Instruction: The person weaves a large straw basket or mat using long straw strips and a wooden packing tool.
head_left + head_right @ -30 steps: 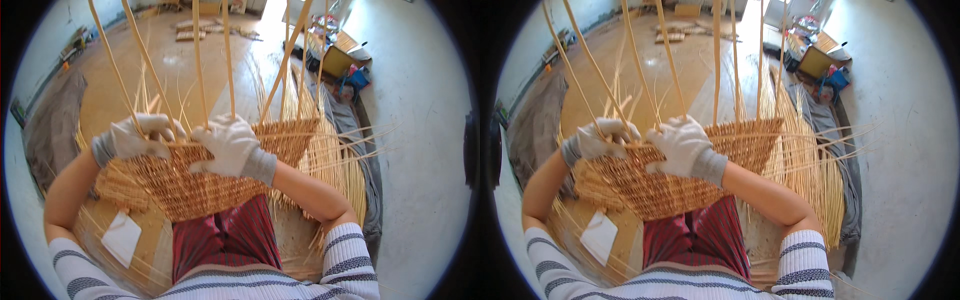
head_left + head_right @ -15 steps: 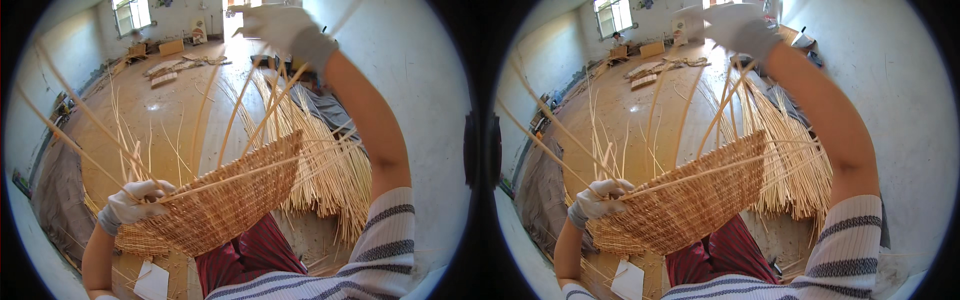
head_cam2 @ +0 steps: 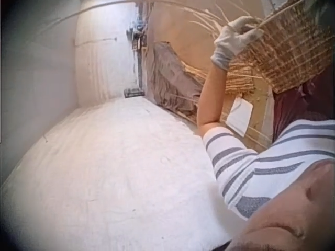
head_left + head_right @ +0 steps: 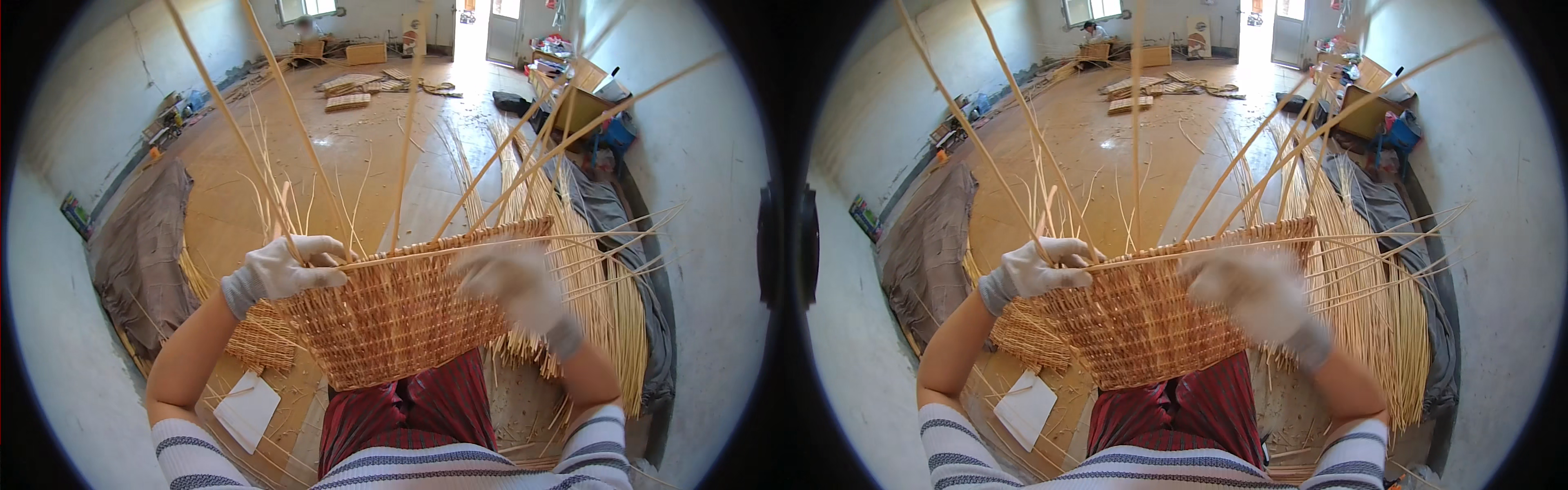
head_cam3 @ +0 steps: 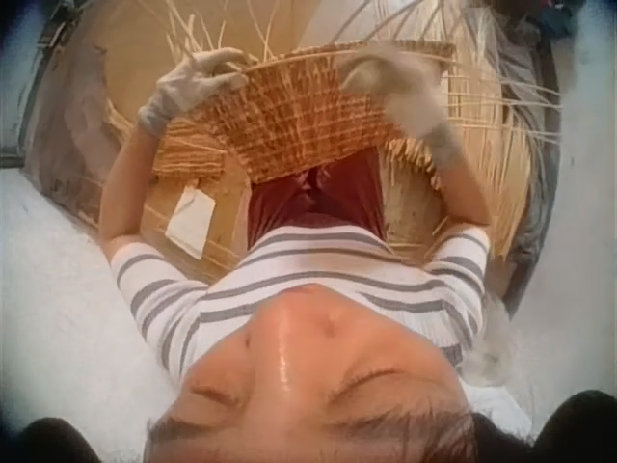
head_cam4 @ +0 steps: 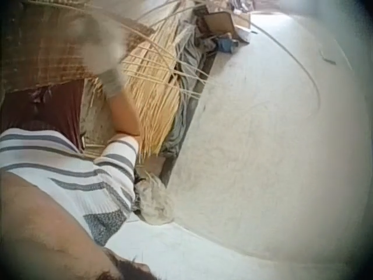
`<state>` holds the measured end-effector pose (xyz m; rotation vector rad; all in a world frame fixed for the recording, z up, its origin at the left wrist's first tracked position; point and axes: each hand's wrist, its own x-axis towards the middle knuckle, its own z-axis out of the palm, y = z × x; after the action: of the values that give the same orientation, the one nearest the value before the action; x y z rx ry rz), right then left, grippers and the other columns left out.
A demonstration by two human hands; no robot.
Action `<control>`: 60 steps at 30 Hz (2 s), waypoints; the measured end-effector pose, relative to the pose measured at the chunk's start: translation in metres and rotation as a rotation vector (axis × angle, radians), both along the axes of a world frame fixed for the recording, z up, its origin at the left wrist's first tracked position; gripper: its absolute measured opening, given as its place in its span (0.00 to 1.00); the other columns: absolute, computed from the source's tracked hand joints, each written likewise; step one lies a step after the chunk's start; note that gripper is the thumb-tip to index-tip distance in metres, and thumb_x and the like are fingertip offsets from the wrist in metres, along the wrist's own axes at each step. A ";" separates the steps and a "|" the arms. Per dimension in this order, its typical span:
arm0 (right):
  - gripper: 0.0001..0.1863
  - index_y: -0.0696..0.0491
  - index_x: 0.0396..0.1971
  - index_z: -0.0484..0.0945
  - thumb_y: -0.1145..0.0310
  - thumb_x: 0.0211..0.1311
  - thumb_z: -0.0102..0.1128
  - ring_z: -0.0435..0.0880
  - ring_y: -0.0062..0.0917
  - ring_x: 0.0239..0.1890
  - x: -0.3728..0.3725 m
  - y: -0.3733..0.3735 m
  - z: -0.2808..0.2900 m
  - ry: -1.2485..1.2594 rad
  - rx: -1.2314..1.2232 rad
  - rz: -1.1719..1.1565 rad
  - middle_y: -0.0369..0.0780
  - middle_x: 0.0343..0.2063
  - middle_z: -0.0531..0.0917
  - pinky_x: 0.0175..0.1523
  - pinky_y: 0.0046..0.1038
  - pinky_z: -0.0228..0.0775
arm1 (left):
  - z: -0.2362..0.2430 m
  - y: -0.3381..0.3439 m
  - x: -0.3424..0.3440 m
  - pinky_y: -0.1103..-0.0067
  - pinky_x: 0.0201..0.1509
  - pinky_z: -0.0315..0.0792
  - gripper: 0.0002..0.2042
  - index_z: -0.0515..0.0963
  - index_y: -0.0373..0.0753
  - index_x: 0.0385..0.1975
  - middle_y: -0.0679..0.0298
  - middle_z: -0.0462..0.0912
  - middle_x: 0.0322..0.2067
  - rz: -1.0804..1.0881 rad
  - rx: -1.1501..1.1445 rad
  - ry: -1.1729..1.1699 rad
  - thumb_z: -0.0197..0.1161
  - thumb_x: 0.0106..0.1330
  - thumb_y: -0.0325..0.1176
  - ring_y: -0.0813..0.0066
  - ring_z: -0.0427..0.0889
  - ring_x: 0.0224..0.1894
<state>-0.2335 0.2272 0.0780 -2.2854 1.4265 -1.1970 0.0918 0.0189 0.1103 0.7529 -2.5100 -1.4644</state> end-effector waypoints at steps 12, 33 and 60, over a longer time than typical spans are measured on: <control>0.19 0.58 0.37 0.84 0.55 0.70 0.60 0.88 0.26 0.26 0.070 -0.046 -0.078 -1.229 0.318 -0.186 0.41 0.27 0.87 0.29 0.26 0.81 | -0.001 0.018 0.020 0.79 0.41 0.80 0.20 0.79 0.34 0.51 0.60 0.87 0.35 0.087 -0.038 0.018 0.71 0.65 0.41 0.79 0.84 0.36; 0.12 0.58 0.46 0.81 0.81 0.63 0.56 0.88 0.23 0.29 0.124 -0.007 -0.021 -0.418 -0.479 0.118 0.45 0.37 0.87 0.34 0.25 0.81 | -0.002 0.029 0.011 0.76 0.38 0.77 0.23 0.83 0.39 0.41 0.63 0.86 0.28 0.211 -0.174 -0.171 0.67 0.63 0.56 0.75 0.83 0.32; 0.14 0.57 0.57 0.64 0.74 0.75 0.43 0.85 0.26 0.35 0.062 -0.088 0.108 -0.631 -0.318 0.206 0.41 0.31 0.83 0.48 0.34 0.81 | 0.009 0.038 0.031 0.77 0.36 0.74 0.27 0.75 0.45 0.59 0.61 0.84 0.27 0.200 -0.292 -0.085 0.71 0.62 0.48 0.81 0.80 0.29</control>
<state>-0.1717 0.1393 0.1855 -1.8833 0.7973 -1.9431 0.1225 0.0571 0.1198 0.9924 -2.5425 -0.9943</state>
